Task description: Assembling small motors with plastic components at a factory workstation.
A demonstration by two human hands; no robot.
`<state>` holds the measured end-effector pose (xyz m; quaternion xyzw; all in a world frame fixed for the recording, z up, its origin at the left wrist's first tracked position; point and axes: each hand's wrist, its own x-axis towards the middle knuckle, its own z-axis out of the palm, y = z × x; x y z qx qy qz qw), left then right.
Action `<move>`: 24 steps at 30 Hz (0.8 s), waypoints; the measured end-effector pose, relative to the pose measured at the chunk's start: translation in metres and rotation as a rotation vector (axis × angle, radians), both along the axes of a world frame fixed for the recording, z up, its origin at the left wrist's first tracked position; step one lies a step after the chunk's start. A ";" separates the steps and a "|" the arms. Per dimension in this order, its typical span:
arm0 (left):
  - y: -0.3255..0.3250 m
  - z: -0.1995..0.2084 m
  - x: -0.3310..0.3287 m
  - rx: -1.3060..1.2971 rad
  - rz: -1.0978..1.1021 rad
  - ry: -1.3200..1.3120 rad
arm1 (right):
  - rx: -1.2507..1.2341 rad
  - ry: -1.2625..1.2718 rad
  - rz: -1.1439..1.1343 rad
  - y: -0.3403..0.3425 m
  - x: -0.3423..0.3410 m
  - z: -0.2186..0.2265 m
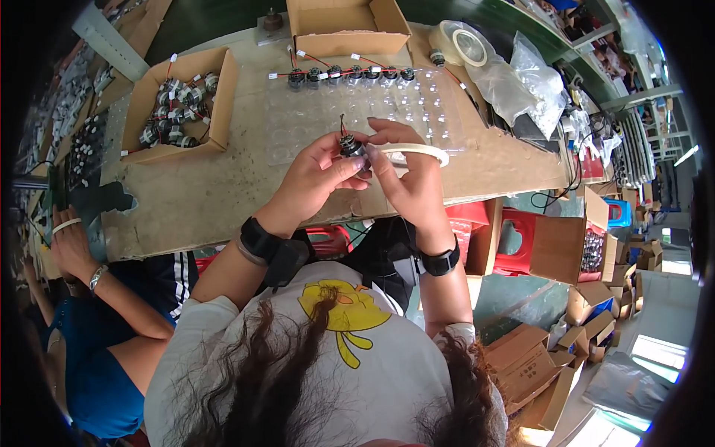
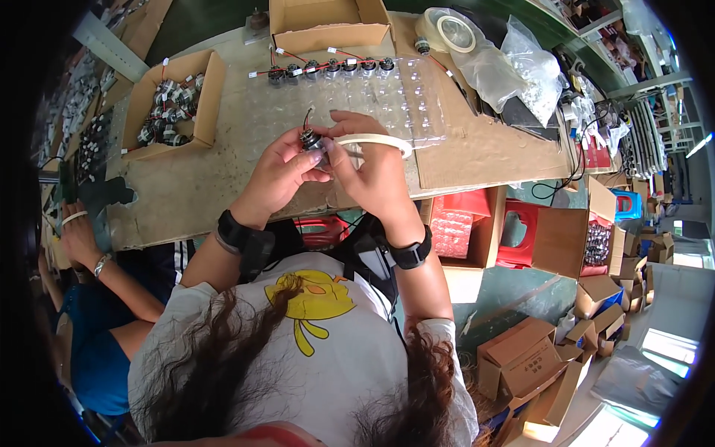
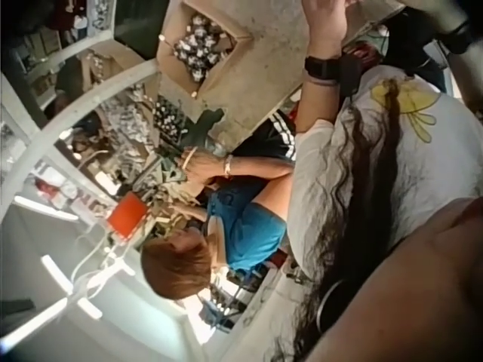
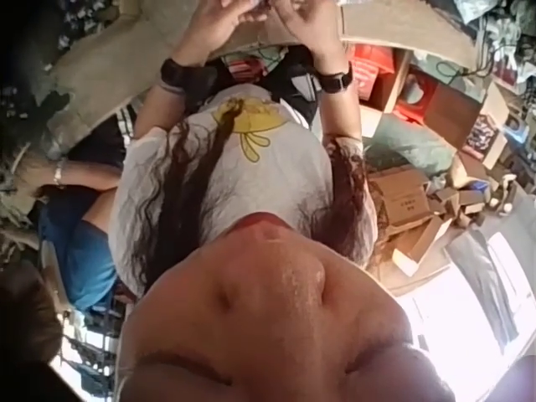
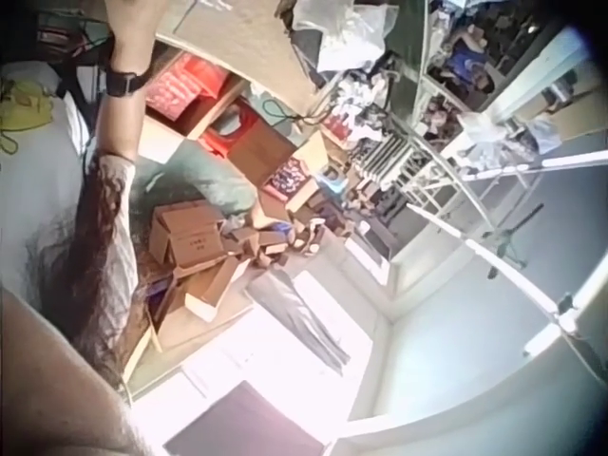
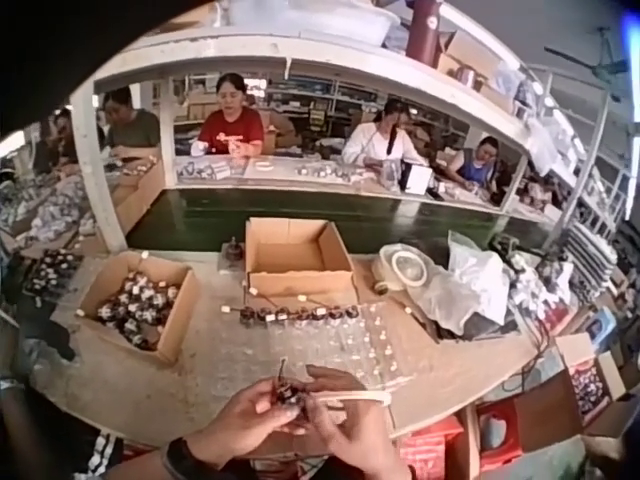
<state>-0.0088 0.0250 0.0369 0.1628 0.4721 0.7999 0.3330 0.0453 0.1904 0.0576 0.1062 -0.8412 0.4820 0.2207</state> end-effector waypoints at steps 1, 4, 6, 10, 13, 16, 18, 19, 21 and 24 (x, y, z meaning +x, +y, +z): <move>0.000 0.001 -0.001 -0.008 -0.006 0.005 | -0.208 -0.107 0.026 -0.001 0.002 -0.002; -0.001 0.002 -0.002 -0.053 -0.005 0.032 | -0.665 -0.267 0.085 -0.001 0.003 0.001; -0.002 0.003 -0.002 -0.068 -0.005 0.038 | -0.899 -0.341 0.118 -0.002 0.005 0.002; 0.000 0.005 -0.001 -0.065 0.005 0.038 | -0.237 -0.135 -0.136 -0.006 0.009 0.001; 0.002 0.007 0.002 -0.032 0.010 0.023 | 0.129 0.093 -0.266 -0.006 0.008 0.006; 0.003 0.005 0.004 -0.056 0.006 0.001 | 0.247 0.232 -0.333 -0.001 0.004 0.010; 0.000 0.005 0.003 -0.060 -0.023 -0.013 | 0.307 0.300 -0.365 0.003 0.003 0.010; -0.001 0.005 0.002 -0.059 -0.049 -0.027 | 0.343 0.283 -0.350 0.005 0.003 0.010; -0.002 0.004 0.002 -0.061 -0.075 -0.042 | 0.415 0.248 -0.320 0.007 0.003 0.010; -0.001 0.000 0.004 0.007 -0.059 -0.054 | 0.420 0.199 -0.325 0.004 0.006 0.007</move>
